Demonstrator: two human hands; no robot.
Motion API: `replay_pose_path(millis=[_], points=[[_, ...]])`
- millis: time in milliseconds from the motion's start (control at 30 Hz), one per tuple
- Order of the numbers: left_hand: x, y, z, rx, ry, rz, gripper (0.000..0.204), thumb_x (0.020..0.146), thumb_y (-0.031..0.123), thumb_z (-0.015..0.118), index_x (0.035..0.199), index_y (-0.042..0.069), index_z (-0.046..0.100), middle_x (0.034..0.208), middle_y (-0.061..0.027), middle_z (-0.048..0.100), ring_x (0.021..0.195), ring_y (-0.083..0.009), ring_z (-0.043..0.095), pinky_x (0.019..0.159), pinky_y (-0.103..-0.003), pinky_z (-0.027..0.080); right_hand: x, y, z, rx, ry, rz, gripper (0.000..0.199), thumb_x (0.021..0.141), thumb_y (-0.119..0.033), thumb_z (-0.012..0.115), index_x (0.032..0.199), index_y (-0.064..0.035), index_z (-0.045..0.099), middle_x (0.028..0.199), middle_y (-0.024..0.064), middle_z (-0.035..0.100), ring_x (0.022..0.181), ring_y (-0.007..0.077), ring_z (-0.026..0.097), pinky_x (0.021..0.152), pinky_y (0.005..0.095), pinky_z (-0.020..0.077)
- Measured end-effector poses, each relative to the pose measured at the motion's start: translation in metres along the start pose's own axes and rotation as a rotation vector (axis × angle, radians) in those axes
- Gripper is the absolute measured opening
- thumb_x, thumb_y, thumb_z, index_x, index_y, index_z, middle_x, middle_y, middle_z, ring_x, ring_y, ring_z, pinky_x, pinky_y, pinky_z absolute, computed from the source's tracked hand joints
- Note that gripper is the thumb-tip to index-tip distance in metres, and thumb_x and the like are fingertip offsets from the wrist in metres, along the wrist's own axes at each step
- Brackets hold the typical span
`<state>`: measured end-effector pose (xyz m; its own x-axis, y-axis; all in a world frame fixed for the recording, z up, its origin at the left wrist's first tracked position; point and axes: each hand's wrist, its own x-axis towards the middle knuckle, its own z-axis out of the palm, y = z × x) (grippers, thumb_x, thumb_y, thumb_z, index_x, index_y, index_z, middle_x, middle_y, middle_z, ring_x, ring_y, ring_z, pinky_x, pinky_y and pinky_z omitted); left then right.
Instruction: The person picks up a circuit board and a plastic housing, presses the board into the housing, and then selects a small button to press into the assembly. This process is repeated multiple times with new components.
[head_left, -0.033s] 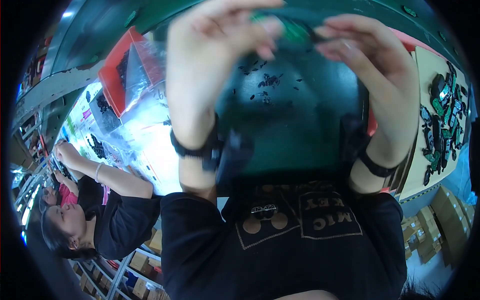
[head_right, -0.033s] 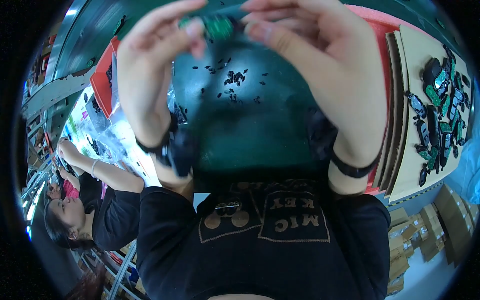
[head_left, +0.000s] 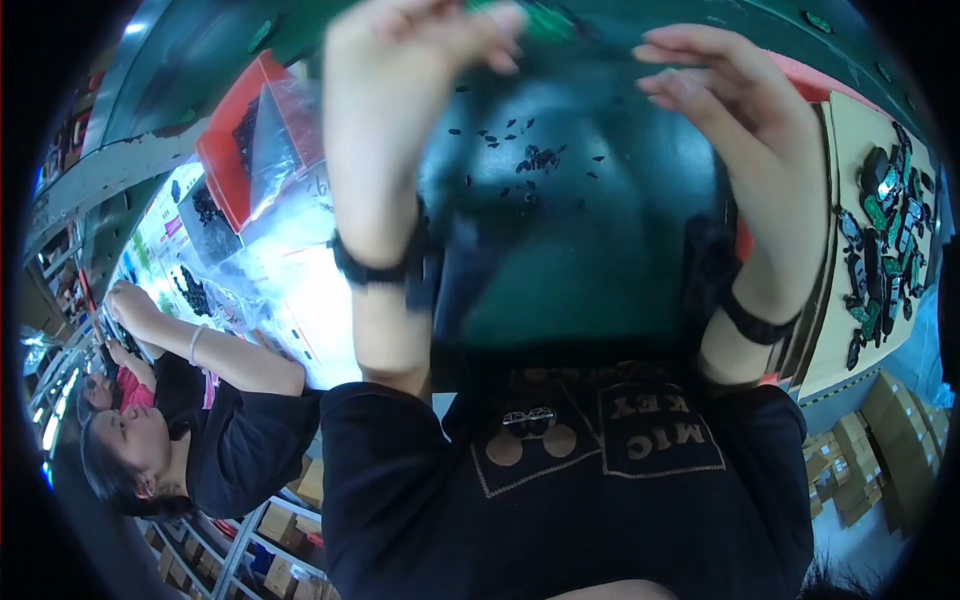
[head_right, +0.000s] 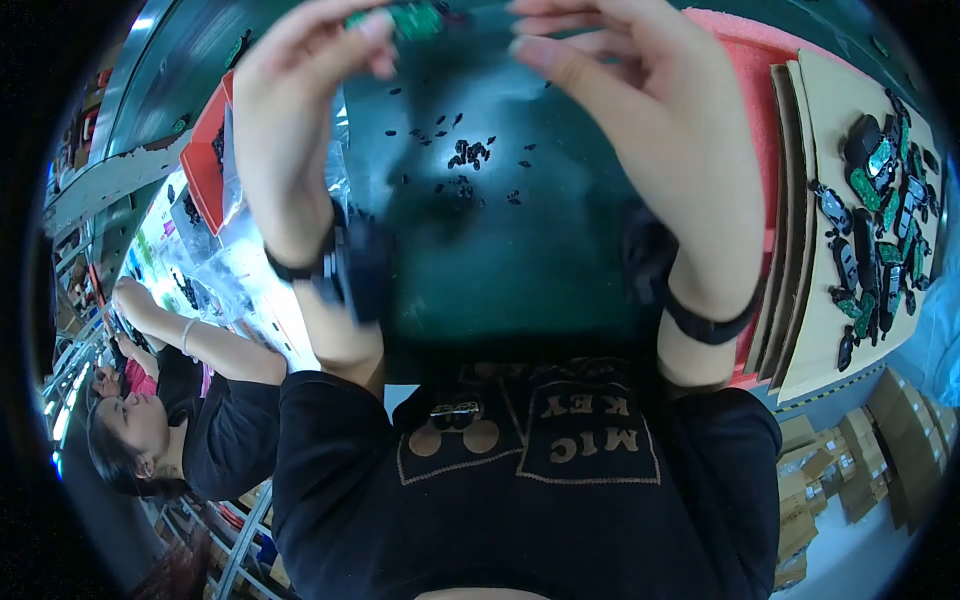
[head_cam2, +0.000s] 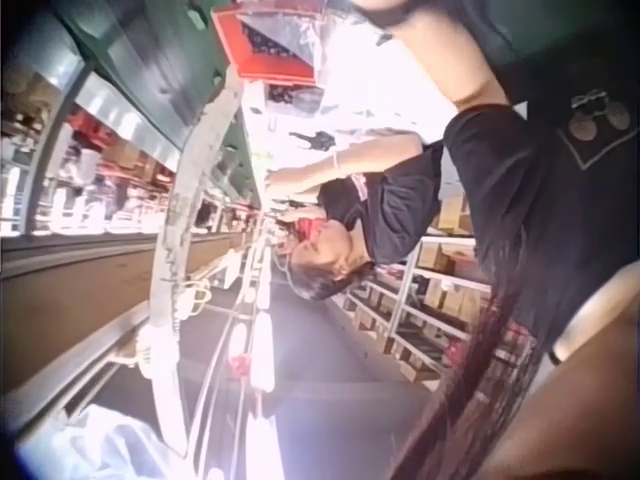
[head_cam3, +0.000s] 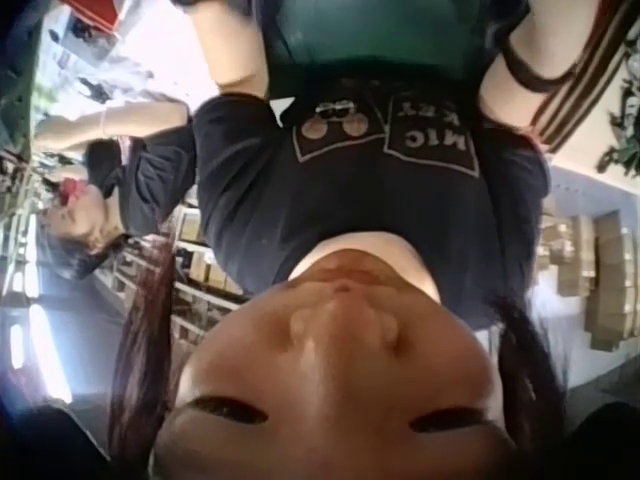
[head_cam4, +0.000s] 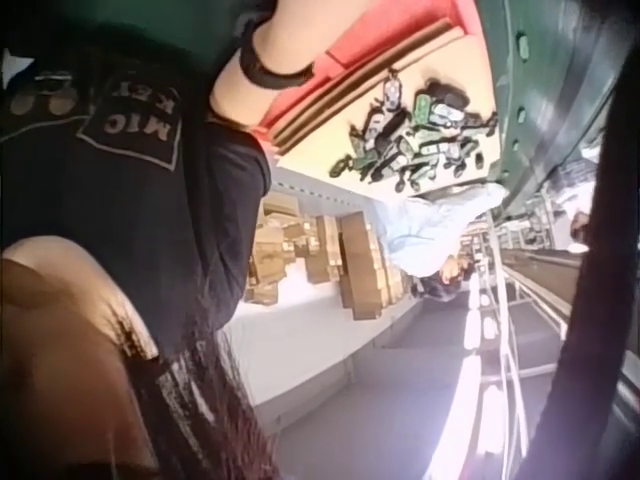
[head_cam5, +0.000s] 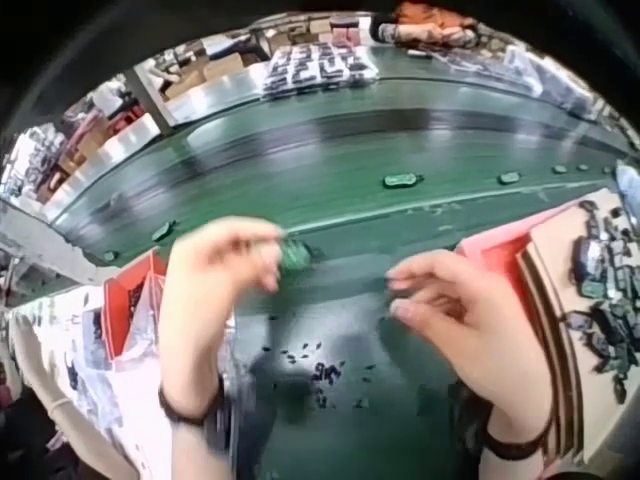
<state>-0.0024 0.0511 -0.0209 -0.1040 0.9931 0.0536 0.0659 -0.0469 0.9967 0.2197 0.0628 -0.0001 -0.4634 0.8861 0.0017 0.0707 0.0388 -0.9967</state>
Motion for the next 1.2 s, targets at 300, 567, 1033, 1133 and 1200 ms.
replay_pose_path(millis=[300, 567, 1033, 1133, 1200], points=[[0.131, -0.095, -0.139, -0.316, -0.072, -0.526, 0.015, 0.08, 0.001, 0.058, 0.094, -0.003, 0.062, 0.076, -0.0092, 0.064, 0.059, -0.0143, 0.059, 0.054, -0.026, 0.049, 0.013, 0.058, 0.013, -0.675, -0.129, -0.071, 0.022, 0.082, -0.001, 0.059, 0.104, -0.0021, 0.058, 0.09, 0.0075, 0.06, 0.082, 0.0141, 0.059, 0.074, 0.0238, 0.0468], [0.07, -0.032, -0.053, 0.608, 0.526, 0.029, 0.018, 0.081, 0.008, 0.061, 0.096, -0.003, 0.062, 0.076, -0.0075, 0.064, 0.057, -0.0126, 0.057, 0.053, -0.025, 0.046, 0.022, 0.055, 0.03, -0.669, -0.198, -0.29, 0.013, 0.078, 0.003, 0.059, 0.091, -0.0004, 0.062, 0.083, 0.0084, 0.06, 0.074, 0.0181, 0.061, 0.069, 0.0236, 0.048], [0.027, 0.008, -0.056, 0.334, 0.444, 0.111, 0.013, 0.082, 0.01, 0.06, 0.086, -0.001, 0.065, 0.072, -0.0023, 0.063, 0.057, -0.0066, 0.051, 0.052, -0.02, 0.04, 0.016, 0.03, 0.045, -0.461, -0.612, 0.052, 0.014, 0.08, -0.003, 0.06, 0.094, 0.0005, 0.063, 0.087, 0.0071, 0.062, 0.073, 0.0135, 0.059, 0.065, 0.0235, 0.0466], [0.024, 0.003, -0.063, 0.322, 0.432, 0.195, 0.013, 0.083, 0.01, 0.06, 0.086, -0.001, 0.065, 0.072, -0.002, 0.063, 0.058, -0.006, 0.051, 0.052, -0.019, 0.04, 0.01, 0.033, 0.048, -0.375, -0.769, 0.155, 0.017, 0.083, -0.005, 0.059, 0.098, 0.0007, 0.062, 0.088, 0.0065, 0.063, 0.076, 0.0115, 0.059, 0.067, 0.0229, 0.0464], [0.022, 0.015, -0.051, 0.29, 0.438, 0.136, 0.013, 0.083, 0.011, 0.06, 0.086, -0.001, 0.065, 0.072, -0.0019, 0.063, 0.058, -0.0057, 0.05, 0.052, -0.018, 0.038, 0.012, 0.04, 0.044, -0.416, -0.526, 0.111, 0.018, 0.084, -0.006, 0.058, 0.101, 0.0007, 0.062, 0.089, 0.0059, 0.063, 0.079, 0.011, 0.059, 0.071, 0.0227, 0.0464]])
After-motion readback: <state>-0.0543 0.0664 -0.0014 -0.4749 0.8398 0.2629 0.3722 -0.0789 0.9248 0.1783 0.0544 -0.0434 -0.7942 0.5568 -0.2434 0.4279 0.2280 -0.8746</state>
